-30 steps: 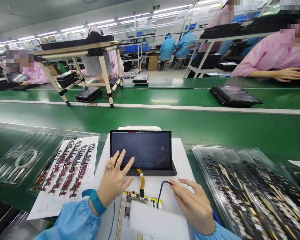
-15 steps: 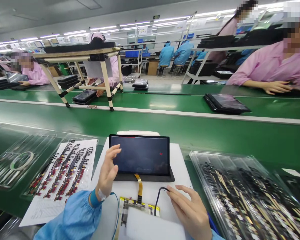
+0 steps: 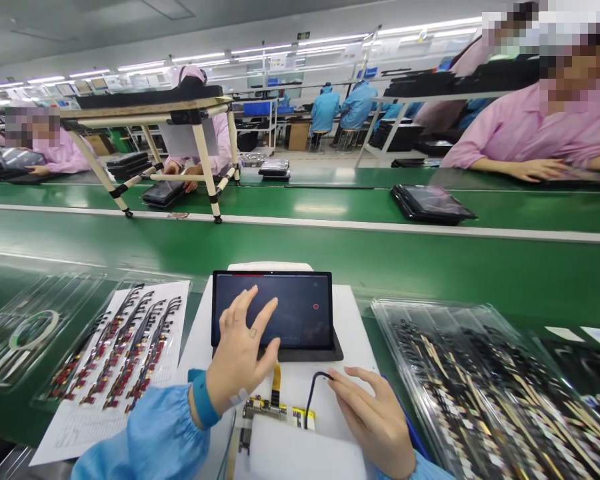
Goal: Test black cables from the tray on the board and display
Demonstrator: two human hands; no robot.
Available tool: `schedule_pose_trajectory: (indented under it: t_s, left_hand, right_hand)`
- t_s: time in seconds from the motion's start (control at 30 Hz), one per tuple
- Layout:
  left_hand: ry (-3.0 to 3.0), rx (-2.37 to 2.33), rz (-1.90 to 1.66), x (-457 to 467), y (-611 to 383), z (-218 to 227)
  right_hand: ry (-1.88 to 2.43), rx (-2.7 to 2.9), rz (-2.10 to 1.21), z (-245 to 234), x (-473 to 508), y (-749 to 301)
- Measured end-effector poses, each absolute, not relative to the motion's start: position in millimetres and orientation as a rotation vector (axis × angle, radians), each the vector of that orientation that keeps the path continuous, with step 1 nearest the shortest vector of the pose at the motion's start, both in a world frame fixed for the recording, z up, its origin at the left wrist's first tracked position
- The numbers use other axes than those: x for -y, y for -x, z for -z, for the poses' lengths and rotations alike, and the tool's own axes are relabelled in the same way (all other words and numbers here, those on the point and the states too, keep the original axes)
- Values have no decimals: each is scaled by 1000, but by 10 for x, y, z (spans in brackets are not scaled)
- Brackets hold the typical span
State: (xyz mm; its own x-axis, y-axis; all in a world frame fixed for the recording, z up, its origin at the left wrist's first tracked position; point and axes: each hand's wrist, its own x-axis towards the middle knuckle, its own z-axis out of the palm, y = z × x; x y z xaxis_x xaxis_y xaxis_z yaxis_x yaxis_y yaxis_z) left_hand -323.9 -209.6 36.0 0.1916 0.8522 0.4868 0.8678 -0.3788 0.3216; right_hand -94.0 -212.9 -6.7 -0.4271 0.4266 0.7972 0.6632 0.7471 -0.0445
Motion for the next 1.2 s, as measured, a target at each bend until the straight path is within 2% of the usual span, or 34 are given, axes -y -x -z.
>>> schedule_pose_trajectory:
  t_s: [0.13, 0.3, 0.63, 1.2]
  left_hand:
    - [2131, 1748, 763, 2015, 3211, -225]
    - [2099, 1672, 637, 1958, 3161, -129]
    - [2174, 1560, 676, 1722, 2805, -367]
    - [2228, 1639, 565, 1499, 2535, -302]
  right_hand:
    - [823, 2078, 345, 53, 2135, 942]
    - [806, 2064, 339, 29, 2137, 964]
    - [800, 2058, 341, 46, 2133, 959]
    - [811, 2030, 347, 66, 2152, 978]
